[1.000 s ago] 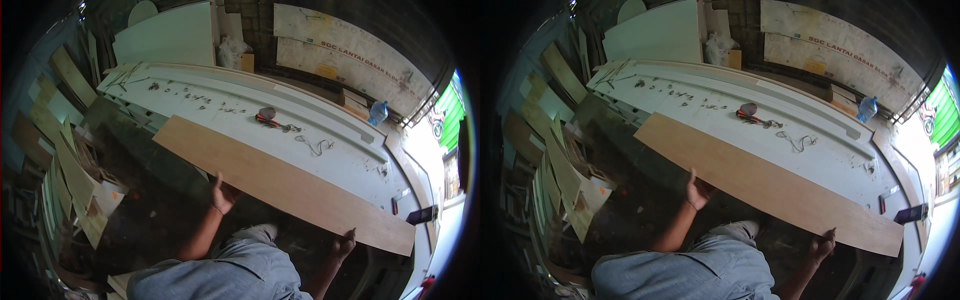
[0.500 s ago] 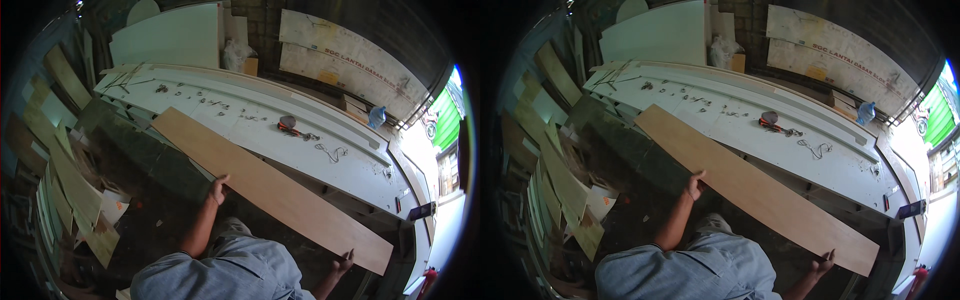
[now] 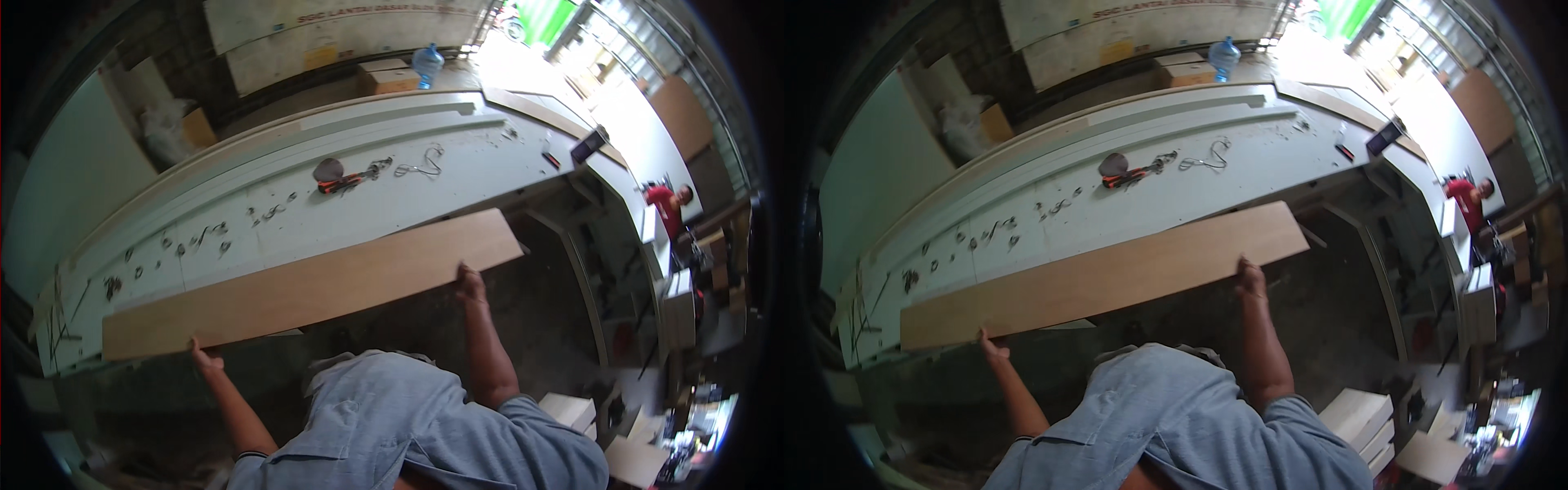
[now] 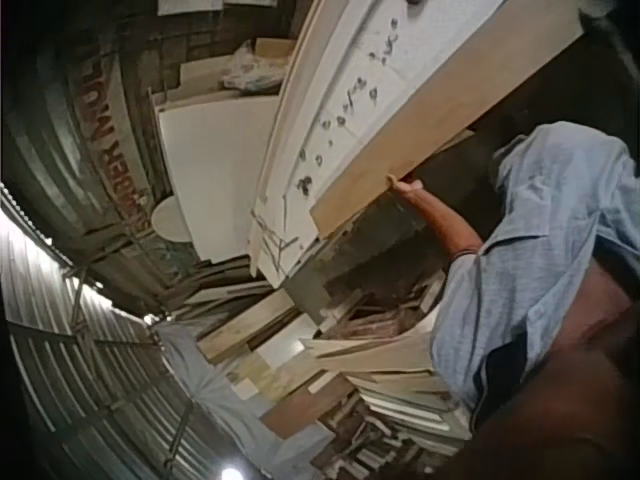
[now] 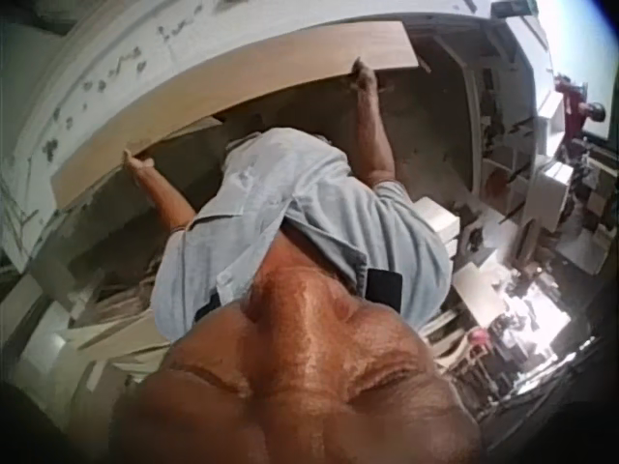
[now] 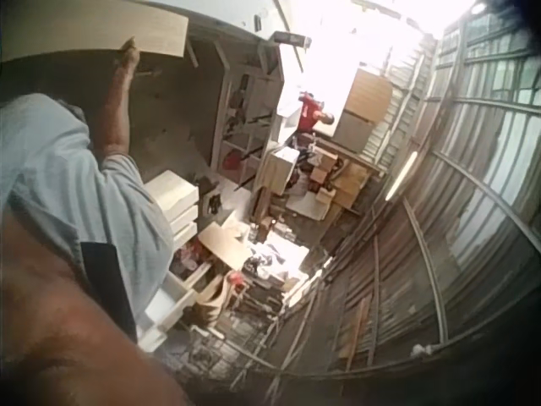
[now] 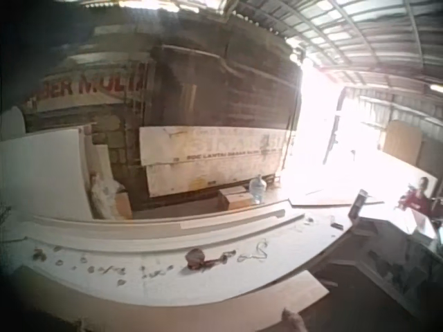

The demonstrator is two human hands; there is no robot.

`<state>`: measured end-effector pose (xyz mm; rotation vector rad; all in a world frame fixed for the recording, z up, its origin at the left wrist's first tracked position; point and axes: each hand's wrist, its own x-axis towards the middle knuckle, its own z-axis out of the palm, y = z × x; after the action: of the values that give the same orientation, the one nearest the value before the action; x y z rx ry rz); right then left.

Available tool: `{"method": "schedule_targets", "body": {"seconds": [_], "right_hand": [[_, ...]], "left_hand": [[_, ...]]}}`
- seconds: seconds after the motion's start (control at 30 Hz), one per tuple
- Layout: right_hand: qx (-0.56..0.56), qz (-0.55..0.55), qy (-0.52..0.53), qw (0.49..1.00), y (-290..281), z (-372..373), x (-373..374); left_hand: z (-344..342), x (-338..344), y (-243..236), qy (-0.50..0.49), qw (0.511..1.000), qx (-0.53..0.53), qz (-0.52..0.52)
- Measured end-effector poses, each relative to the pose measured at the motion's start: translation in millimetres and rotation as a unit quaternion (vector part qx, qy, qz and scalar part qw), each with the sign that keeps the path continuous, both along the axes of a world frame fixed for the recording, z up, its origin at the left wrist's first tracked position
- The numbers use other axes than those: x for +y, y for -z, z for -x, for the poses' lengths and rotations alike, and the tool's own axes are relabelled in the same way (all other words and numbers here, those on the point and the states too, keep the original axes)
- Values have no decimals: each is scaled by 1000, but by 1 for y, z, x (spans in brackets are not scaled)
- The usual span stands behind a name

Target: The person places wooden boards on a workbench and scrapes their edges using a metal ruler, repeatedly repositioning and turning the boards.

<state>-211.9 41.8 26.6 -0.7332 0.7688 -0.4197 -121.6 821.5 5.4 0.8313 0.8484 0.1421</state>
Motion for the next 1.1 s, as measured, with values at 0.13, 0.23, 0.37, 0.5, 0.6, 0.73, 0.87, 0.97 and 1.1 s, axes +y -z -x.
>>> {"method": "schedule_targets", "body": {"seconds": [0.13, 0.23, 0.37, 0.5, 0.6, 0.73, 0.87, 0.97, 1.1], "right_hand": [[14, -39, -32, 999, 10, -54, 92], [27, -20, -49, 998, 55, -83, 91], [97, 31, -85, 991, 11, -110, 144], [98, 35, -68, 992, -23, -125, 155], [251, 93, -109, 957, -40, -145, 183], [297, 98, -139, 940, -5, -149, 167], [280, 73, -170, 942, 19, -152, 147], [276, 89, -234, 928, 12, -173, 179], [302, 58, -225, 924, 27, -193, 169]], "left_hand": [[7, 80, 13, -33, 999, -15, 27], [-9, 87, 22, -31, 999, 16, 5], [-6, 127, 23, -21, 999, 26, 2], [-33, 137, 38, 16, 999, 26, -30], [-28, 160, 33, 48, 992, 111, -41], [-61, 142, 27, 122, 958, 251, -61], [-86, 112, 25, 114, 933, 333, -75], [-67, 128, 18, 19, 930, 345, -128], [-73, 121, 20, 14, 969, 223, -105]]}}
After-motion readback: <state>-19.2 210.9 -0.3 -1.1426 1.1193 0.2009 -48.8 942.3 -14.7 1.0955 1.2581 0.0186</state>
